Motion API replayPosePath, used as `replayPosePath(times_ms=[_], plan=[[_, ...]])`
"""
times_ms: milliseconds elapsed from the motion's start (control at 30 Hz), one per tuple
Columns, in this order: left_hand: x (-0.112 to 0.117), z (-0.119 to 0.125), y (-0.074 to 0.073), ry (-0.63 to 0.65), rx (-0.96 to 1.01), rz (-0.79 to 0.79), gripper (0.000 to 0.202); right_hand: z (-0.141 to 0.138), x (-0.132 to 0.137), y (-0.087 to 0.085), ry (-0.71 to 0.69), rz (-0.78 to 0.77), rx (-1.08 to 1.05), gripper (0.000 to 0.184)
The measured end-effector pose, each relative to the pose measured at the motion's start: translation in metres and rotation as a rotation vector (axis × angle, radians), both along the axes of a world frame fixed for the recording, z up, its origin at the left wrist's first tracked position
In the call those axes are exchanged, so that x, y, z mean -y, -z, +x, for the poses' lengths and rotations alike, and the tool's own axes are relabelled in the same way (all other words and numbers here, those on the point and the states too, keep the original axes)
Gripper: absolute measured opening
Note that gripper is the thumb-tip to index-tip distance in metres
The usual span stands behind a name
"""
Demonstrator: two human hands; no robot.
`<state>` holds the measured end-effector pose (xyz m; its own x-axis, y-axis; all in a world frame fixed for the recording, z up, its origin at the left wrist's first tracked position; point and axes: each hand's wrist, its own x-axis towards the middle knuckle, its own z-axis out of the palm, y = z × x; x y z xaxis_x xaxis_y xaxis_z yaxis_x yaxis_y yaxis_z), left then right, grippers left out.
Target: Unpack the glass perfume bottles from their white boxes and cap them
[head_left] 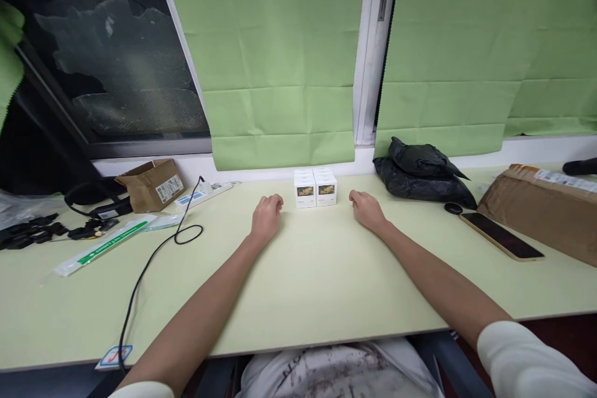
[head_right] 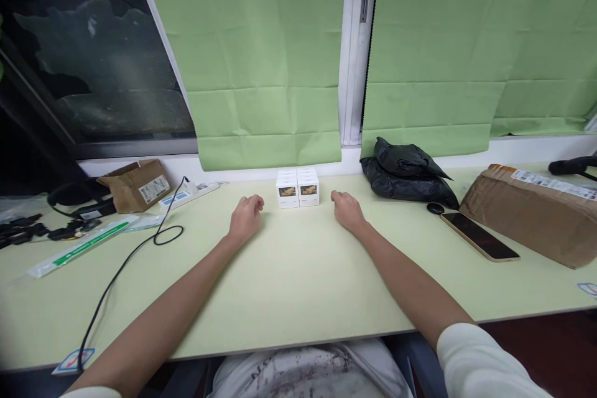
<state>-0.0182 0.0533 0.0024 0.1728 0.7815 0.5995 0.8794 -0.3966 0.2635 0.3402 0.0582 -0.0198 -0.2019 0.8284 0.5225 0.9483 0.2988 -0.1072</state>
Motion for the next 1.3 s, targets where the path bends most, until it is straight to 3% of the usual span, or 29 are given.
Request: replayPosePath(times_ms=[133,267,467,700,833,933,1033,1200,1300], plan=[[-0.004,-0.002,0.001,0.058,0.045,0.137,0.046,0.0,-0.003,0.002,-0.047,0.122,-0.045,0.032],[-0.007,-0.003,0.003,0.109,0.032,0.121,0.044,0.004,-0.007,0.005,-0.087,0.135,-0.078,0.045],[-0.004,0.003,0.002,0.128,0.108,0.145,0.035,0.01,-0.011,0.004,-0.132,0.14,-0.137,0.034],[0.002,0.002,-0.005,0.071,0.157,-0.14,0.029,0.002,-0.006,0.004,-0.081,0.107,-0.155,0.03],[0.002,0.002,-0.008,0.049,0.155,-0.213,0.027,-0.005,-0.001,0.0,-0.065,0.079,-0.124,0.025],[0.001,0.003,-0.009,0.038,0.162,-0.211,0.026,-0.008,0.002,-0.004,0.002,0.033,-0.065,0.023],[0.003,0.005,-0.009,0.026,0.173,-0.173,0.032,-0.011,0.004,-0.008,0.074,-0.02,-0.026,0.034],[0.007,0.006,-0.008,0.035,0.232,-0.135,0.028,-0.011,0.003,-0.007,0.06,-0.032,-0.023,0.038],[0.006,0.004,-0.008,0.021,0.303,-0.12,0.052,-0.009,0.0,-0.004,0.057,-0.026,-0.087,0.028]])
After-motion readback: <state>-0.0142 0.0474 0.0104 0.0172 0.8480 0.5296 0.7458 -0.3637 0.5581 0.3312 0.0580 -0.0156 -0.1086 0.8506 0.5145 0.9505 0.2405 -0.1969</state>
